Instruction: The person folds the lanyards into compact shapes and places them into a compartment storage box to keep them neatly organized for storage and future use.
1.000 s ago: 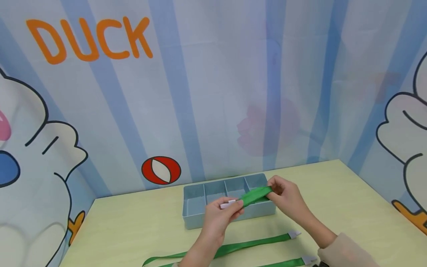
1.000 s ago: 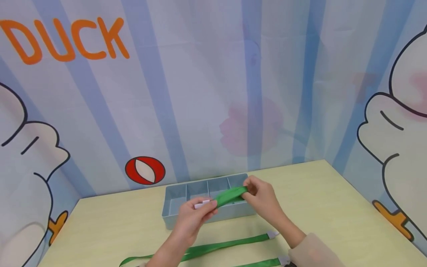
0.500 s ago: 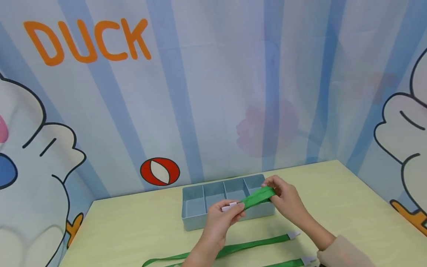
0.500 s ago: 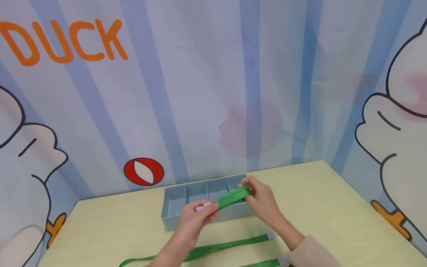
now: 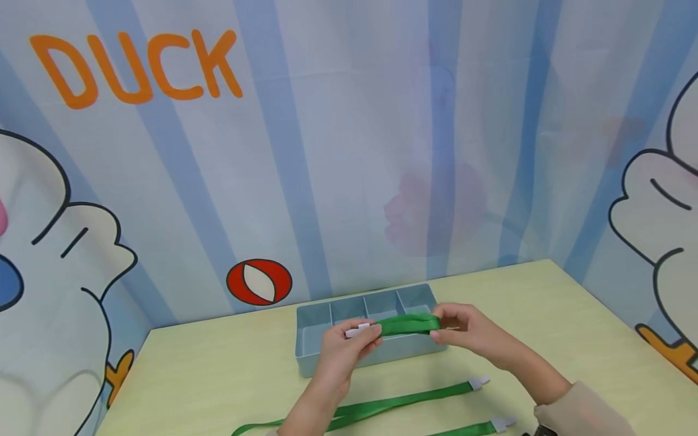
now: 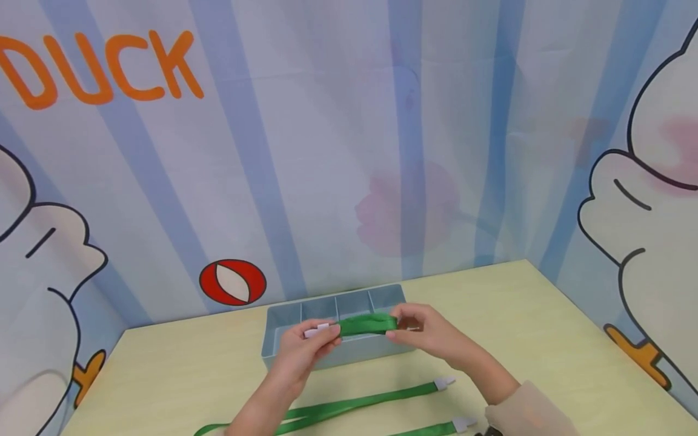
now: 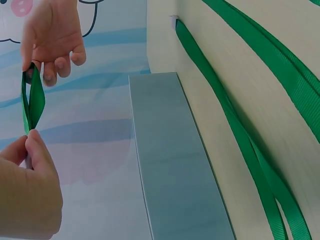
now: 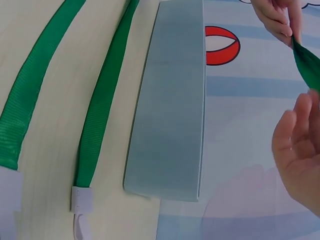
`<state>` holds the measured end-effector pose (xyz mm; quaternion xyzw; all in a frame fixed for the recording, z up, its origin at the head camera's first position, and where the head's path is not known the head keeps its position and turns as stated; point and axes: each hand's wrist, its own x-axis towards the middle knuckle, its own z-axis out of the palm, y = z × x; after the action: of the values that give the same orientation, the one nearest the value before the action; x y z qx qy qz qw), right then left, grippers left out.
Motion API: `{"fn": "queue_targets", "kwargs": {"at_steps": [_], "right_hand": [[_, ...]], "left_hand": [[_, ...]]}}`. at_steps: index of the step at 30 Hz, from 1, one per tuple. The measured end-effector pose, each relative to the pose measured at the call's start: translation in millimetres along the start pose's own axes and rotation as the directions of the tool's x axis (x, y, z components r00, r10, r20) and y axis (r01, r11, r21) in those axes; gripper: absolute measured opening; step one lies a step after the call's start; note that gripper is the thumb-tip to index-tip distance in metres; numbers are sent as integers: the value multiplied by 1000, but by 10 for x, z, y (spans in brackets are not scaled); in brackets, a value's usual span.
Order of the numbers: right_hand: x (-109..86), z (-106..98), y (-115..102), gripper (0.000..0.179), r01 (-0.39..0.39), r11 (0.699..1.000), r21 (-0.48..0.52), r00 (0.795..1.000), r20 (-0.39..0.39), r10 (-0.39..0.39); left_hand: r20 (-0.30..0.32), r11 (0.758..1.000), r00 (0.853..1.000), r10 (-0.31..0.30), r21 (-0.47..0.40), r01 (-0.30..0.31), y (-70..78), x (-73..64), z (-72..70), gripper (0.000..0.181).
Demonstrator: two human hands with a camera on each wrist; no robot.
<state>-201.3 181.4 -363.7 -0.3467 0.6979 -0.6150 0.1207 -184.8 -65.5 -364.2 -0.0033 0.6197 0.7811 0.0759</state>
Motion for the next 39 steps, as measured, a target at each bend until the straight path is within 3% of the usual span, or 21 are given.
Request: {"fn": "queue_targets", "kwargs": {"at_steps": [3,6,11,17,20,26,31,39], "right_hand": [[1,-14,8,19,2,991,133,1000,18,-4],[11,-6,17,25,-48,975,219,998,-39,58],[10,24,18,22,-103,957,270,974,-169,153],[3,49,3,19,-105,931,349,950,-242,198],[11,56,1,15,-120,936,331,933,-285,220],[37,58,-9,36,-204,955,213,892,-361,271],[32,36,-11,6,-208,952,225,894,-351,278],[12,13,2,4,-224,956,187,901,-335,277]], "left_hand": [[11,1000,1000,3,18,-4,11,-3,1,28],[23,999,1000,2,37,-3,16,-9,12,26],[32,999,999,0,50,-2,20,-23,29,24],[37,999,999,10,50,-12,19,-32,47,23],[38,999,999,16,51,-18,18,-33,57,23],[35,999,999,20,44,-22,19,-32,69,25],[30,999,999,23,31,-24,10,-23,74,25],[10,998,1000,14,55,-15,-5,-12,59,26]]}}
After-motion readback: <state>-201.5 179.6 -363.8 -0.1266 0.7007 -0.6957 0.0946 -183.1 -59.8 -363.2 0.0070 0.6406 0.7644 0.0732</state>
